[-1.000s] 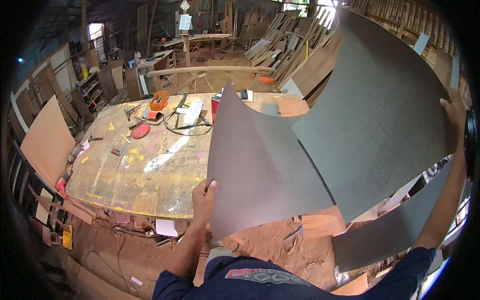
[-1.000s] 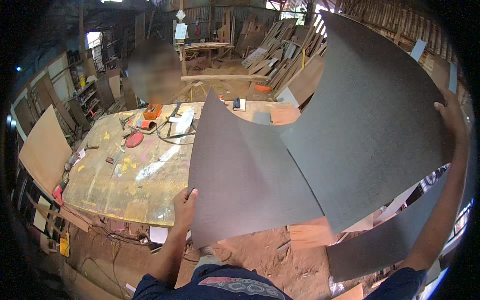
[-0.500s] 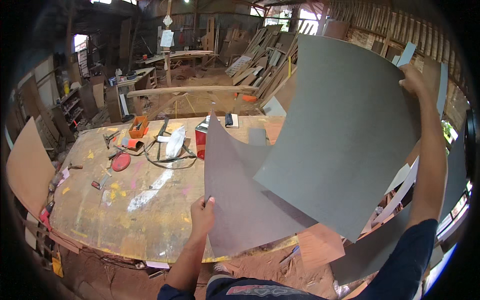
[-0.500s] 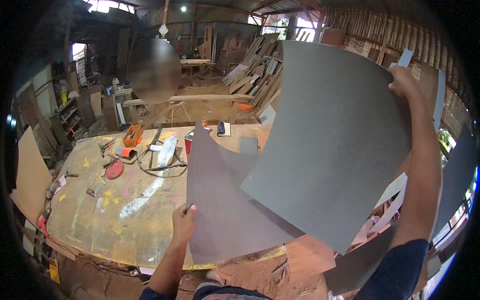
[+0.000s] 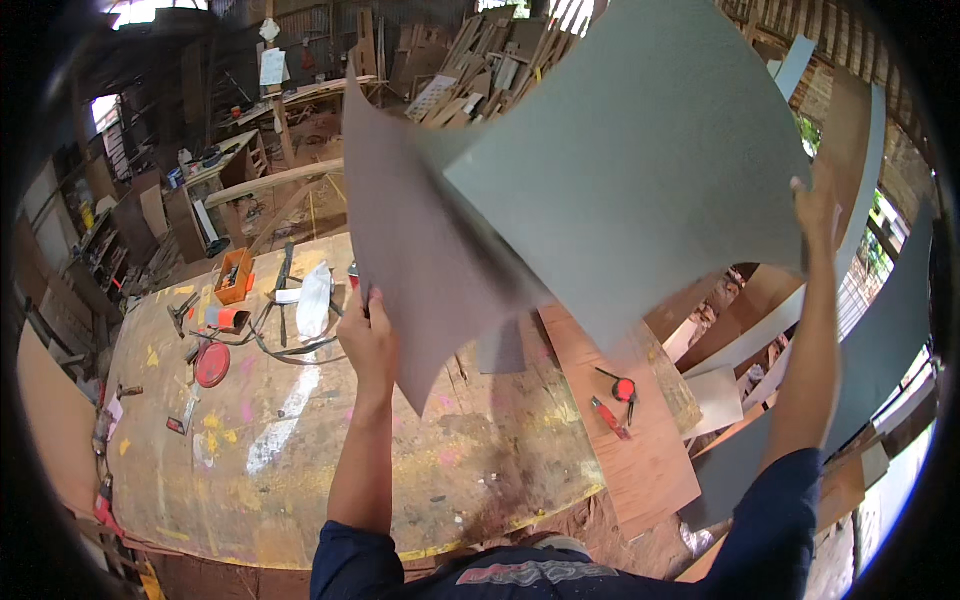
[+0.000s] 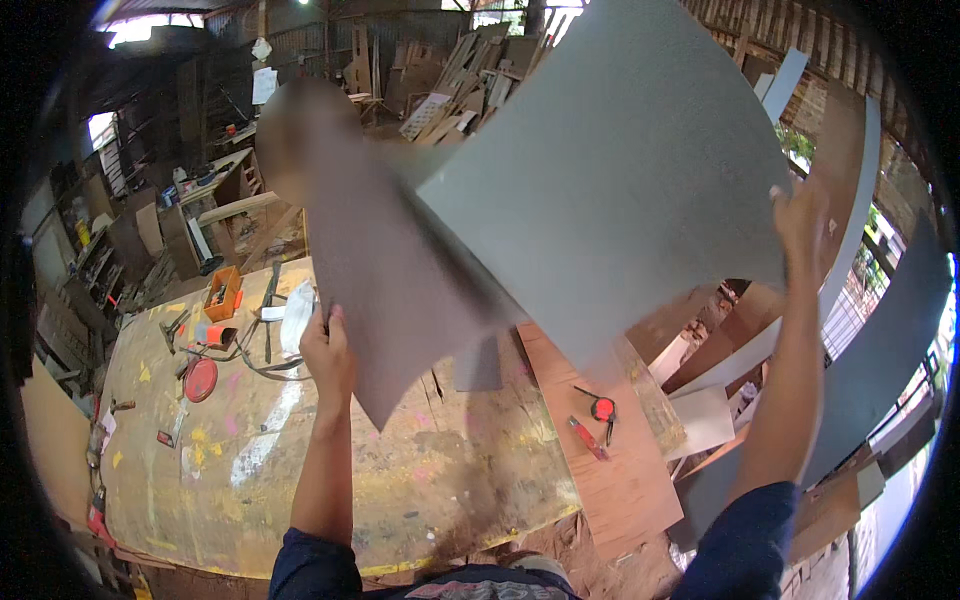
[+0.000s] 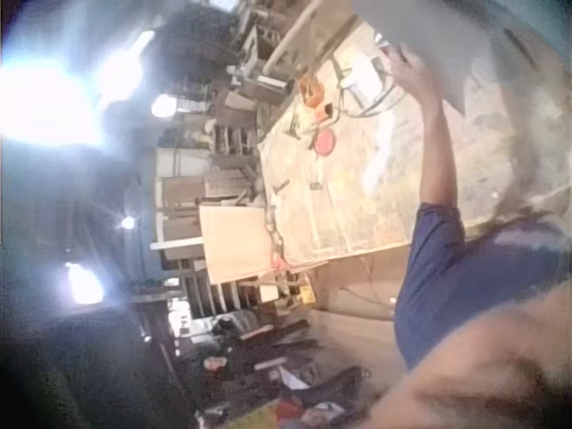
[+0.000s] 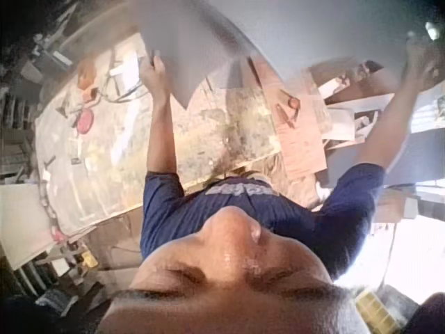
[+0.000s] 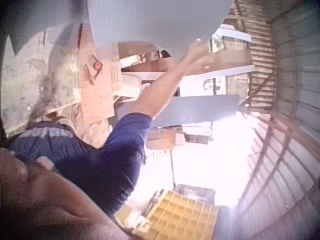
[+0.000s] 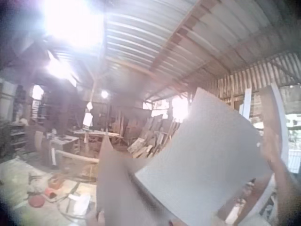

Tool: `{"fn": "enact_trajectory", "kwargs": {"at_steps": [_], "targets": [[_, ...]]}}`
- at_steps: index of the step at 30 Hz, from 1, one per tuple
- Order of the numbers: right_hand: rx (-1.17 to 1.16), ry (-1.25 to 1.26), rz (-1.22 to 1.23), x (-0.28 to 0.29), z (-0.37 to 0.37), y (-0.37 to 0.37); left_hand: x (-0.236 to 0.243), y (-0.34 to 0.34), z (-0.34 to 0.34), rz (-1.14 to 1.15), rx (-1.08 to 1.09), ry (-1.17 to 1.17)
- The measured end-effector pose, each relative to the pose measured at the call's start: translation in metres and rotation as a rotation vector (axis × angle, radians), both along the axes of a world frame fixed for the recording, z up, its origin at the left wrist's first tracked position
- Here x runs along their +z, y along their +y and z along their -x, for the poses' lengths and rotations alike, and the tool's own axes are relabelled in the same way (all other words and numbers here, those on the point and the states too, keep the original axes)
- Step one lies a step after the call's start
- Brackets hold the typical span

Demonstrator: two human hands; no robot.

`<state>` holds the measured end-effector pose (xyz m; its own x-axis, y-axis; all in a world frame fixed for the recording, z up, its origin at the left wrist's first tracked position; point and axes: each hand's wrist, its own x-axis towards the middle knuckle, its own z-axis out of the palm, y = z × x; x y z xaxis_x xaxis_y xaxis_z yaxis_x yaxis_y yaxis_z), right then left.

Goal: The person uses a utility knife to score a thin piece of wood veneer, breaks off a piece by hand, and then positions and smooths a large piece of grey laminate onto a larger wooden panel.

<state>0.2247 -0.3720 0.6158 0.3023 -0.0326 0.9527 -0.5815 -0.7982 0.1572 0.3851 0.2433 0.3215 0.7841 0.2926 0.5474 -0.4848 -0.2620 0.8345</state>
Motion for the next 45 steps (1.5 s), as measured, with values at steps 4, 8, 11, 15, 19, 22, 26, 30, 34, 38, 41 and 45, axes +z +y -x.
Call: {"fn": "enact_trajectory", "kwargs": {"at_steps": [4,8,11,15,19,22,26,30,34,38,41,45], "targets": [[0.03,-0.132,-0.455,-0.158,-0.029,0.002,-0.003,-0.044,-0.016,-0.045,0.188,-0.122],[0.195,-0.319,-0.587,-0.323,-0.101,-0.018,-0.042,-0.094,-0.05,-0.079,0.326,-0.36],[0.387,-0.421,-0.904,-0.39,-0.146,0.027,-0.074,-0.104,-0.057,-0.077,0.352,-0.373],[0.278,-0.439,-0.753,-0.459,-0.149,-0.023,-0.099,-0.156,-0.055,-0.033,0.366,-0.33],[0.337,-0.403,-1.129,-0.455,-0.128,0.029,-0.147,-0.146,-0.054,-0.118,0.398,-0.275],[0.32,-0.322,-1.187,-0.482,-0.12,0.024,-0.17,-0.162,-0.055,-0.122,0.377,-0.278],[0.427,-0.324,-1.004,-0.491,-0.121,0.038,-0.191,-0.164,-0.055,-0.184,0.415,-0.241],[0.69,-0.356,-1.124,-0.506,-0.121,0.061,-0.218,-0.158,-0.056,-0.323,0.443,-0.312],[0.615,-0.252,-1.267,-0.518,-0.115,0.097,-0.246,-0.153,-0.056,-0.316,0.43,-0.301],[0.716,-0.257,-1.364,-0.553,-0.124,0.11,-0.275,-0.137,-0.059,-0.298,0.47,-0.234],[0.669,-0.09,-1.181,-0.573,-0.124,0.109,-0.277,-0.129,-0.052,-0.222,0.409,-0.114],[0.758,-0.066,-1.269,-0.547,-0.114,0.121,-0.248,-0.134,-0.039,-0.131,0.194,0.018]]}}
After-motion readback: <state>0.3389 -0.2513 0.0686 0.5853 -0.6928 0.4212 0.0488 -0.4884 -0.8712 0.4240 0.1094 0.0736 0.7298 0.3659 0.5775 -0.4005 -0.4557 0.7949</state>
